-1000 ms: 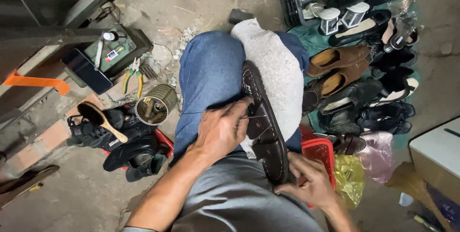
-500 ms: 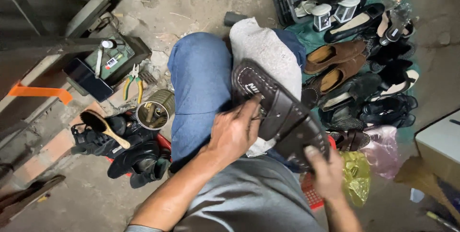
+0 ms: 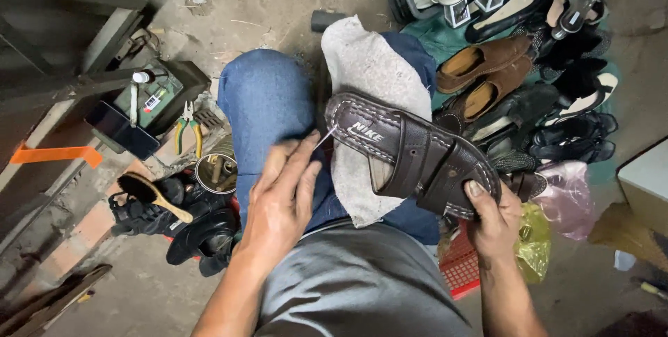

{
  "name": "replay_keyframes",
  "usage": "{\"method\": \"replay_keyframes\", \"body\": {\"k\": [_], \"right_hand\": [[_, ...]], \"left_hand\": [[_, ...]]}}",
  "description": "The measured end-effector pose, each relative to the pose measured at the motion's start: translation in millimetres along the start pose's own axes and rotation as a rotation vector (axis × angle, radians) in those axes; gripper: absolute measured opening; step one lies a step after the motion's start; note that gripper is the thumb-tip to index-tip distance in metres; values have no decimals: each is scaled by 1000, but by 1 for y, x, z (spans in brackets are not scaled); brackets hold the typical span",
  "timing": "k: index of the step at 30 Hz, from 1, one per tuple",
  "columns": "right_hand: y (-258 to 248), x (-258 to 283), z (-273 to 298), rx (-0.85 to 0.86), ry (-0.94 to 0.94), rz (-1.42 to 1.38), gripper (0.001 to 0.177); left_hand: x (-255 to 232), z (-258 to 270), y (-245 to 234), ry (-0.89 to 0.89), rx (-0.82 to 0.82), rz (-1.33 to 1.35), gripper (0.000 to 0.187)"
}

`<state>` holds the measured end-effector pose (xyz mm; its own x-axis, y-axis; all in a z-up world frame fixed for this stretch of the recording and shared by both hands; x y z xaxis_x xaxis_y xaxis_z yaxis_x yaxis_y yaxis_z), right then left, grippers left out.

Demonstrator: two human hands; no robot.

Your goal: Hand-stitching the sole of a brown sandal using a needle and thread while sitting on the floor.

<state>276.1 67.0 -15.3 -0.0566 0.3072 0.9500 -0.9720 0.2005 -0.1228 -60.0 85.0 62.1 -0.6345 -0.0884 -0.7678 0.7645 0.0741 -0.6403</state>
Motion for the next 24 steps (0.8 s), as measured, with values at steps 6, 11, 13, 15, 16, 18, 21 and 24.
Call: {"method": "replay_keyframes", "body": {"k": [6,11,13,15,16,18,21,24], "right_hand": [[-1,-4,1,-35,-21,-106,10],[-9,-16,3,-30,-10,-79,10],[-7,-13,3,-29,-6,-79,10],[-4,-7,3,-27,-3,-79,11],[-1,-2,2,-23,-11,-75,11],[-2,-3,2,-18,-17,-72,11],[-12,-17,2,-23,-13,-35,11],[-15,-21,2,-28,-7,-64,10]], "left_hand": [[-24,-5,14,71,142,59,33],[-24,-6,24,107,138,-5,31],[-26,-8,26,100,151,-14,32],[-27,-10,29,95,161,-22,32],[-28,-11,31,99,170,-24,33],[-28,-12,32,102,178,-27,33],[-26,-12,35,77,198,8,32],[-25,-11,34,83,194,-19,33]]}}
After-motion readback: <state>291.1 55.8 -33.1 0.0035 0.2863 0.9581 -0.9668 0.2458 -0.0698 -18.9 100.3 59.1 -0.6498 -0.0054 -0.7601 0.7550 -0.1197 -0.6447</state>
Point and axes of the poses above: each hand's wrist, its own z-axis away from the middle knuckle, its own y-axis out of the palm, x = y × z, the point moved 8 cm from there along -z, towards the middle knuckle, and after that the axes turned 2 degrees about -y, right-handed, at the moved point
